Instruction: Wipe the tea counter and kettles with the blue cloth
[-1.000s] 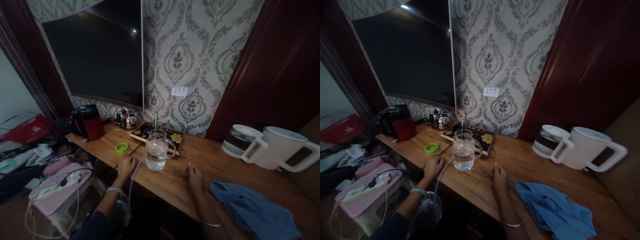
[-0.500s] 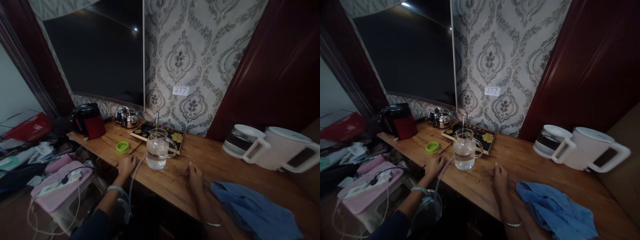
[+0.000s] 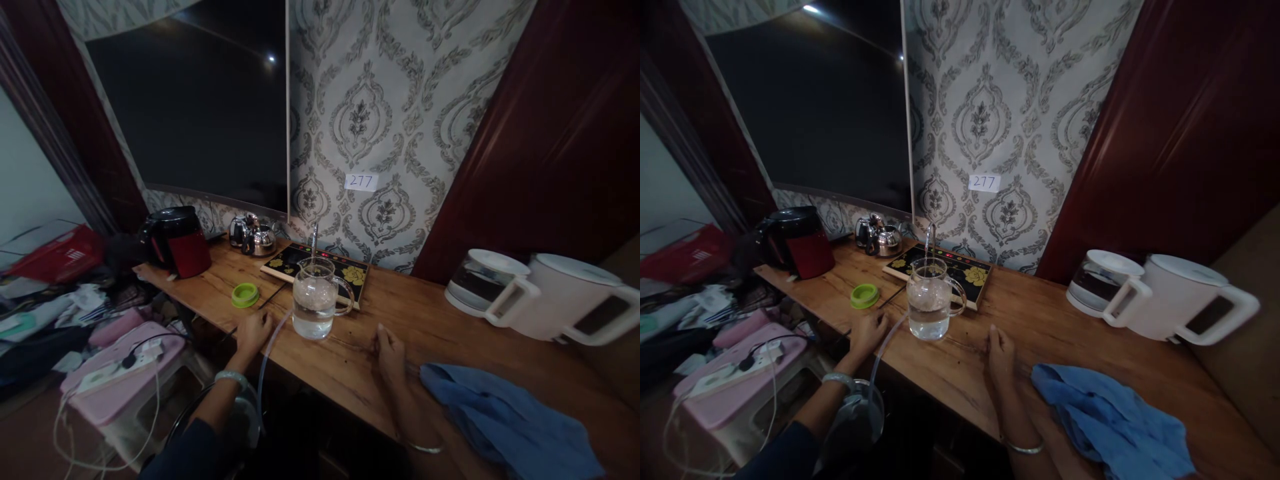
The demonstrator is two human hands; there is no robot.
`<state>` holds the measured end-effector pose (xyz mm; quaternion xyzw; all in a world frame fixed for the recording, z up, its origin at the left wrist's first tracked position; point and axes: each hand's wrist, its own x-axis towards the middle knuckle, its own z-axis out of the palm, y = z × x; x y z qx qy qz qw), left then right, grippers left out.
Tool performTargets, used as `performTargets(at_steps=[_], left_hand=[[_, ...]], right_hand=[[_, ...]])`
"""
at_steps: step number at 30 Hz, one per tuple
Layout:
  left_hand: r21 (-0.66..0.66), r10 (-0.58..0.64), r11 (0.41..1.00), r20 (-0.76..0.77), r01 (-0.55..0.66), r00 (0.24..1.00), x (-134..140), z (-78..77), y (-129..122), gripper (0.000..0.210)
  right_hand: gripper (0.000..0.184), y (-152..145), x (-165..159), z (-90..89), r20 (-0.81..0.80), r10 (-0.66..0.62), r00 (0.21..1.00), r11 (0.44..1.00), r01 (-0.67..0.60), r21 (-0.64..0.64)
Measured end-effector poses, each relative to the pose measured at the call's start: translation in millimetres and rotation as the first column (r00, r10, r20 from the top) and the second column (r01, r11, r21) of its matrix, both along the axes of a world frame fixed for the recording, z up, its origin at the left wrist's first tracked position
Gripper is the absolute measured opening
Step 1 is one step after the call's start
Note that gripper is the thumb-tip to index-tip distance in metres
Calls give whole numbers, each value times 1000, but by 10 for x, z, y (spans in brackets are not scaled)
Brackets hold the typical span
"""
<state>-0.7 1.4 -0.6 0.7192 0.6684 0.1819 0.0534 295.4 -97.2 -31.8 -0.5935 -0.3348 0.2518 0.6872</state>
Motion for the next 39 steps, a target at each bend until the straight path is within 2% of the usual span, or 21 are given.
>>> performTargets(at_steps=[8, 17, 28, 39], left_hand=[[-3, -2, 1000, -17, 2, 1000, 0, -7, 10, 34], [9, -19, 1000, -22, 19, 1000, -10, -17, 17, 32], [15, -21, 1000, -12, 21, 1000, -17, -48, 42, 33], [12, -11, 1000, -29, 12, 1000, -13, -31, 31, 33]], right_hand=[[58, -6, -15, 28, 10, 0, 1000, 1000, 0, 1], [59, 24, 12, -32, 15, -5, 1000, 1000, 5, 0], [61, -12, -51, 71, 1, -31, 1000, 999, 31, 17], [57, -17, -46, 68, 9, -27, 1000, 999, 27, 23]])
